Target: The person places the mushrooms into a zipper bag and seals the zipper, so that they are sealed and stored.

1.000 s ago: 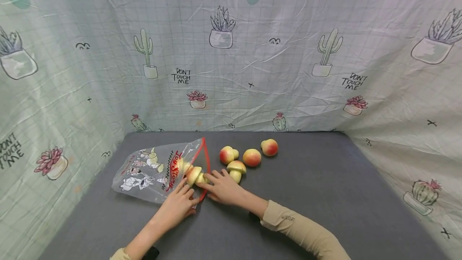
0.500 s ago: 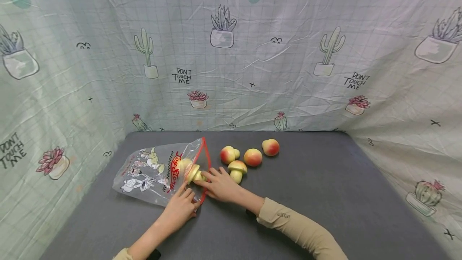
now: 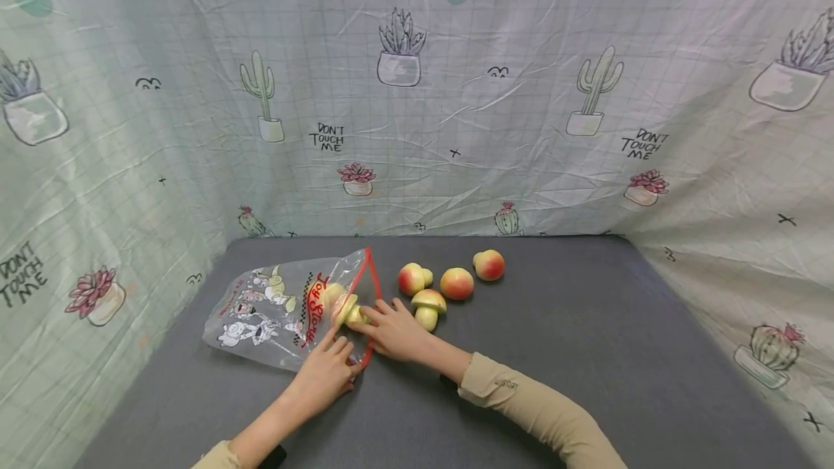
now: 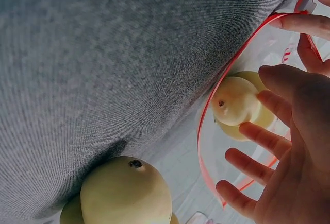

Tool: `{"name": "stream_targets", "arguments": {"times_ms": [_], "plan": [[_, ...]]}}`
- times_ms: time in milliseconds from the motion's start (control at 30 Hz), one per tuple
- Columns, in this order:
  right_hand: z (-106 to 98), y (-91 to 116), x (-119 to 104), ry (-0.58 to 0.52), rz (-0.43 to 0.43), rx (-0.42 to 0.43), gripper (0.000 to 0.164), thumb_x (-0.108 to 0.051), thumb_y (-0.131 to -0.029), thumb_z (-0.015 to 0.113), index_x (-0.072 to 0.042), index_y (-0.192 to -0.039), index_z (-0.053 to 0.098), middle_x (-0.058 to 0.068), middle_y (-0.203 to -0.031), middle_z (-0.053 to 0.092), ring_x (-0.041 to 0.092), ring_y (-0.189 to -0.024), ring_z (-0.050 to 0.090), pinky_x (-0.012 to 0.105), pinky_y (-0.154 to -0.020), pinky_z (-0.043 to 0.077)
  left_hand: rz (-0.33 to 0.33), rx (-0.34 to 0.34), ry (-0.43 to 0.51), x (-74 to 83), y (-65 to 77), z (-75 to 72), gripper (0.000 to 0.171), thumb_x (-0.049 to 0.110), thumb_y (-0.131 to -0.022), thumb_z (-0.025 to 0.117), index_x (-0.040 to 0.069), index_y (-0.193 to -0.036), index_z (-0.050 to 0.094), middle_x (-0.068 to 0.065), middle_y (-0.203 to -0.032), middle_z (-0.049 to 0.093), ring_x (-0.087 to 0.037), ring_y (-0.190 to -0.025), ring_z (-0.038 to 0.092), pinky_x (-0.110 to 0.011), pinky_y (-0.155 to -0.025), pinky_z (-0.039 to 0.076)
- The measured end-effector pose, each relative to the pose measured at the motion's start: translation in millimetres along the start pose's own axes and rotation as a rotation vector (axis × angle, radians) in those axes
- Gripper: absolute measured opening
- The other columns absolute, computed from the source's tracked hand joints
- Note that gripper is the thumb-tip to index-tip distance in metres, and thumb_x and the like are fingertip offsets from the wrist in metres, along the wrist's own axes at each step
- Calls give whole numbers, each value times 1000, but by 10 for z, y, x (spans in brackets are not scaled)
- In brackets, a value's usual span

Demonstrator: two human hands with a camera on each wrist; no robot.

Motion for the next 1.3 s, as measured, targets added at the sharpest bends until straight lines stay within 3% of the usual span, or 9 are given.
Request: {"name": "stream_targets", "arguments": {"times_ms": [333, 767, 1200, 1300], "plan": [[48, -52, -16, 14, 12, -37, 49, -41, -82, 55, -34, -129, 45, -4, -125, 49, 15, -99, 48, 34, -75, 42, 0, -26, 8, -16, -20, -27, 30, 42, -55, 75, 27, -81, 71, -2, -83, 58, -21, -88, 52, -41, -99, 36], [129, -147, -45, 54, 39, -82, 52, -47, -83, 53, -37, -132, 39, -6, -132, 44, 16, -107, 46, 38, -86, 44, 17, -5, -39, -34, -12, -15, 34, 45, -55, 75, 29, -84, 71, -3, -83, 56, -21, -90, 52, -40, -98, 38], [148, -166, -75, 67, 54, -142, 57, -48, -82, 53, -36, -135, 34, -5, -137, 39, 15, -109, 45, 37, -87, 44, -13, -10, 19, -37, -5, -18, 36, 45, -59, 73, 25, -88, 70, -3, -83, 54, -22, -90, 52, -45, -97, 37], [136, -150, -79, 57, 44, -115, 57, -46, -82, 54, -34, -134, 36, -4, -136, 41, 15, -106, 46, 35, -85, 44, -26, -11, 48, -44, -5, -28, 36, 44, -59, 74, 22, -88, 70, -4, -83, 54, -23, -88, 51, -46, -97, 37]]}}
Point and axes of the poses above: each hand's wrist, its own y-axis away from the middle knuckle, its own z-axis out of the palm, x = y × z, the point moved 3 cm from there along -y, towards the middle knuckle
